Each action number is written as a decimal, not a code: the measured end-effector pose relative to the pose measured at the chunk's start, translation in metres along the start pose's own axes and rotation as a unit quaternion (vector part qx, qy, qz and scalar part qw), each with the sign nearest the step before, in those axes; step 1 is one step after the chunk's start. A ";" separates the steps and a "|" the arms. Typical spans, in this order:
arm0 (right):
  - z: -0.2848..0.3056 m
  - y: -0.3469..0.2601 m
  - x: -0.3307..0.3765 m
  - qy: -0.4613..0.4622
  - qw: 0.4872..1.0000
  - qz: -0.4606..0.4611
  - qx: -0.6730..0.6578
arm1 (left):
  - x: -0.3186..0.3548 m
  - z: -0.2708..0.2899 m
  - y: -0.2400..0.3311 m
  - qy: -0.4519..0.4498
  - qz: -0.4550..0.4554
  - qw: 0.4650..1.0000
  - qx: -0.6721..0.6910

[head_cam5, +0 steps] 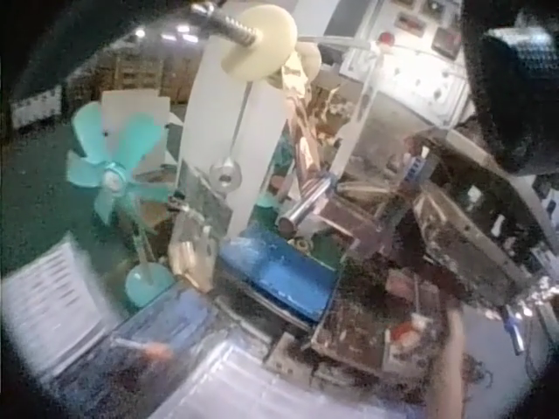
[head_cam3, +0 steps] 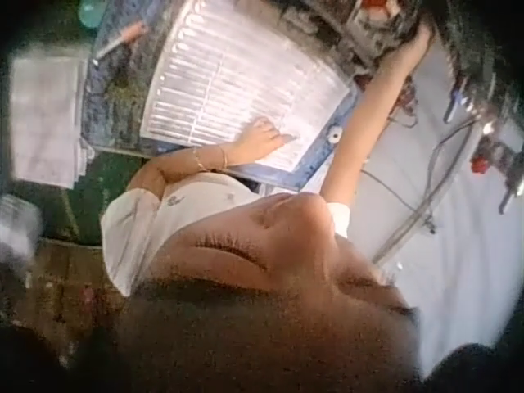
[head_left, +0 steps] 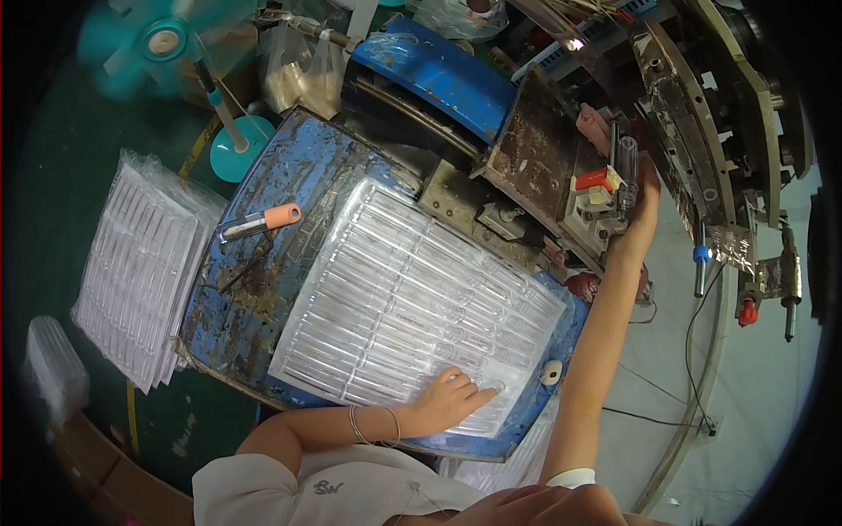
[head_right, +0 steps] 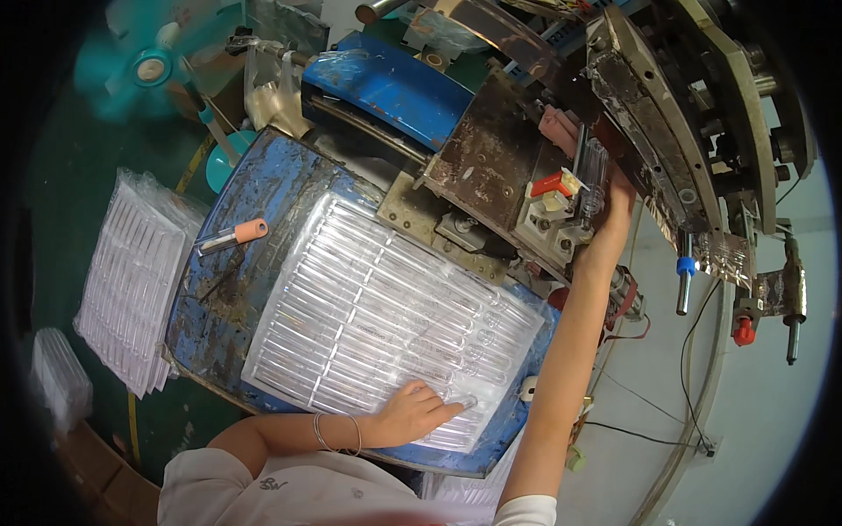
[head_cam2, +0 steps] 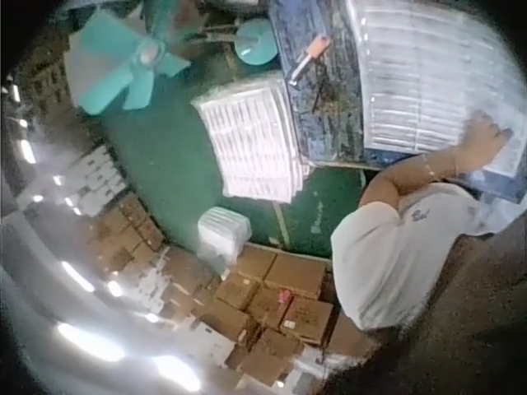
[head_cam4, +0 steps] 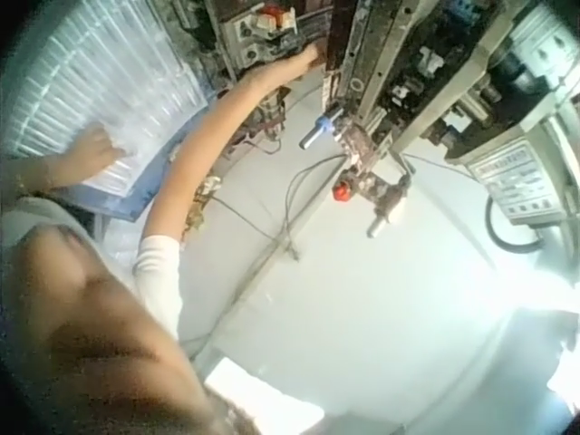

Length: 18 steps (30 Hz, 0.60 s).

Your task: Manually arranging small components into a tray and using an industrial press for assembly.

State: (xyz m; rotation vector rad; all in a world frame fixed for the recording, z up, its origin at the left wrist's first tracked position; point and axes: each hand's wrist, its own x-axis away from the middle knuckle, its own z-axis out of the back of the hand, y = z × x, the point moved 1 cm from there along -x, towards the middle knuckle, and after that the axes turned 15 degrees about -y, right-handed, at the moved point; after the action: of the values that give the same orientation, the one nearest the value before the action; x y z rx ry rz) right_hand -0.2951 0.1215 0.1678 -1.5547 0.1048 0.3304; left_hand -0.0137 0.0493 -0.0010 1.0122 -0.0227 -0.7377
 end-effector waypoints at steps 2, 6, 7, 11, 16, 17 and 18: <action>0.003 0.002 -0.001 -0.001 0.998 -0.023 0.057 | 0.000 0.002 0.000 -0.007 0.001 1.000 0.007; 0.002 0.002 0.000 -0.004 0.999 -0.008 0.041 | 0.000 0.001 0.000 -0.003 0.002 1.000 -0.001; 0.001 0.001 0.000 -0.004 0.999 -0.008 0.041 | 0.000 0.001 0.000 -0.003 0.002 1.000 -0.003; 0.010 0.006 -0.002 -0.014 0.999 -0.006 0.046 | -0.001 0.005 0.002 -0.008 0.004 1.000 0.001; 0.008 0.005 -0.002 -0.023 0.998 -0.009 0.051 | -0.001 0.006 0.002 -0.015 0.007 1.000 0.006; 0.007 0.004 -0.001 -0.023 0.999 -0.011 0.045 | -0.001 0.006 0.002 -0.018 0.008 1.000 0.004; 0.006 0.004 -0.001 -0.022 0.999 -0.013 0.039 | -0.001 0.006 0.001 -0.020 0.008 1.000 0.005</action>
State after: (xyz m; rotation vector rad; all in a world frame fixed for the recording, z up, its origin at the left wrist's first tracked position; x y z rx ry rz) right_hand -0.2976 0.1273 0.1646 -1.4701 0.0616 0.3358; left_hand -0.0157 0.0460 0.0035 1.0060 -0.0679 -0.7443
